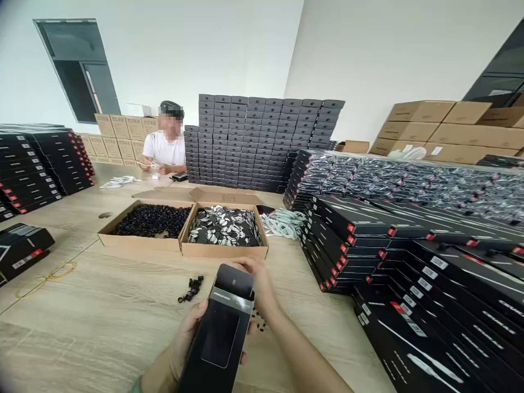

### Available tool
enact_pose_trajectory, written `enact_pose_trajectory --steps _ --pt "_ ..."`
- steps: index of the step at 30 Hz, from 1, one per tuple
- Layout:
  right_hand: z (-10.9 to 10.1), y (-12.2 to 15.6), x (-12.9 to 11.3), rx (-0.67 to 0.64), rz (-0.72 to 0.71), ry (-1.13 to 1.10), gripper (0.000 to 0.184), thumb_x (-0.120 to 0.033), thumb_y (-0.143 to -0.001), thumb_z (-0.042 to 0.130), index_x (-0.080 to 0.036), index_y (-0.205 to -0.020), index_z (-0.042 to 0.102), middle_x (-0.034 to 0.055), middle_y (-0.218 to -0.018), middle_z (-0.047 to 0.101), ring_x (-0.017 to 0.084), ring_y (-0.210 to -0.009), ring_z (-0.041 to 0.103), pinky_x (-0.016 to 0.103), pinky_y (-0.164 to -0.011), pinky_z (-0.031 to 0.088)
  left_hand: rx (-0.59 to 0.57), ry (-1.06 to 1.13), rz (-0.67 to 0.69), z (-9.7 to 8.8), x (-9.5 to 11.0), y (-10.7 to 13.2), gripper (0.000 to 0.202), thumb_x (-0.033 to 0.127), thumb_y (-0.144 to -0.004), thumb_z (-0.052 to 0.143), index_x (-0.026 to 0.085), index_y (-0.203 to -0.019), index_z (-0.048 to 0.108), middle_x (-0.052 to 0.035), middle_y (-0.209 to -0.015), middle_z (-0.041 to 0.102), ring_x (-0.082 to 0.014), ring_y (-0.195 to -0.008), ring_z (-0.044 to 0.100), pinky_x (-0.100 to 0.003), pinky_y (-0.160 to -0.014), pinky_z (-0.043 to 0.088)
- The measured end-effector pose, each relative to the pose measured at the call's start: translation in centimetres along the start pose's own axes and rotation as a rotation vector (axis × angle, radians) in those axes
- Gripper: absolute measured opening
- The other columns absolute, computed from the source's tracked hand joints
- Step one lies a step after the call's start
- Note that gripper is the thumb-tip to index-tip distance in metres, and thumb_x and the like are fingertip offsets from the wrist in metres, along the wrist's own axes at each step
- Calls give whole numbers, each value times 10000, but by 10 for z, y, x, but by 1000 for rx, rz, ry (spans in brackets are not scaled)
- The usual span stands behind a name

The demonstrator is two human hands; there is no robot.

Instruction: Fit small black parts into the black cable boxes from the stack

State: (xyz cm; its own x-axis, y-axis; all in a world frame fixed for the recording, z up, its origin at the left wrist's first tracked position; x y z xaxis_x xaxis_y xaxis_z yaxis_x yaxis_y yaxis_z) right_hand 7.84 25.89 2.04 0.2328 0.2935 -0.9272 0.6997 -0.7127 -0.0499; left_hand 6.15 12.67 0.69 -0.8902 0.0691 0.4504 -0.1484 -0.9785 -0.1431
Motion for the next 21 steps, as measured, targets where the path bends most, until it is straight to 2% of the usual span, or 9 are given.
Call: enact_pose_trajectory --steps 2,4,7,10,13,16,21 --pt "-33 11 5 95 22 20 292 -397 -872 564 -198 -1048 686 94 -1188 584 261 -1122 563 419 -1009 429 67 -9 -1 -7 -1 -1 560 507 -887 439 88 -1212 619 -180 -1081 700 -257 -869 672 -386 -769 513" --pt "-56 23 6 127 47 48 350 -450 -819 612 -222 -1068 703 81 -1137 609 267 -1095 582 423 -1010 418 101 -41 -30 -13 -4 -1 552 501 -896 445 87 -1220 613 -183 -1103 694 -247 -841 684 -384 -785 511" --pt "-68 38 -4 82 57 4 418 -501 -800 619 -242 -1122 687 71 -1070 634 248 -1021 616 422 -985 428 158 -82 -109 -20 -10 -1 579 507 -886 484 92 -1284 555 -190 -1127 683 -258 -859 690 -391 -804 504" --pt "-68 51 -22 91 34 -110 420 -463 -762 678 -238 -1116 649 44 -945 646 215 -921 627 389 -897 478 251 -125 -98 -25 -11 -1 637 450 -859 567 182 -1415 408 -172 -1143 678 -296 -909 679 -430 -779 518" --pt "-58 58 -33 43 38 -214 312 -375 -725 729 -218 -967 609 19 -870 642 183 -841 621 335 -787 502 292 -166 -57 -24 -11 -2 778 422 -809 645 239 -1475 286 -170 -1171 664 -352 -1043 633 -465 -780 526" --pt "-46 62 -35 -47 49 -232 200 -312 -748 699 -206 -863 575 13 -834 639 164 -795 599 317 -741 483 281 -189 -64 -22 -13 -2 806 419 -791 669 234 -1476 285 -175 -1155 674 -357 -1067 628 -466 -799 525" --pt "-39 64 -34 -50 37 -220 203 -217 -741 661 -219 -834 481 -21 -755 605 147 -738 537 291 -682 430 271 -251 -60 -22 -13 0 738 411 -791 676 254 -1442 365 -134 -1099 709 -314 -993 674 -474 -871 510"
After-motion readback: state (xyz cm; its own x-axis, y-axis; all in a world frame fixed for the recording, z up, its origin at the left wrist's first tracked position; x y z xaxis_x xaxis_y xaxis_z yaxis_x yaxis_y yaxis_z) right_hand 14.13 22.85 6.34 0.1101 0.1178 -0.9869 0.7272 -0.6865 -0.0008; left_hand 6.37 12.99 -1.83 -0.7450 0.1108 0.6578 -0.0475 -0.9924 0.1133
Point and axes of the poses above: each hand's wrist, its own y-axis away from the middle knuckle, its own z-axis out of the palm, x = y × z, the point moved 8 cm from there along -y, towards the middle knuckle
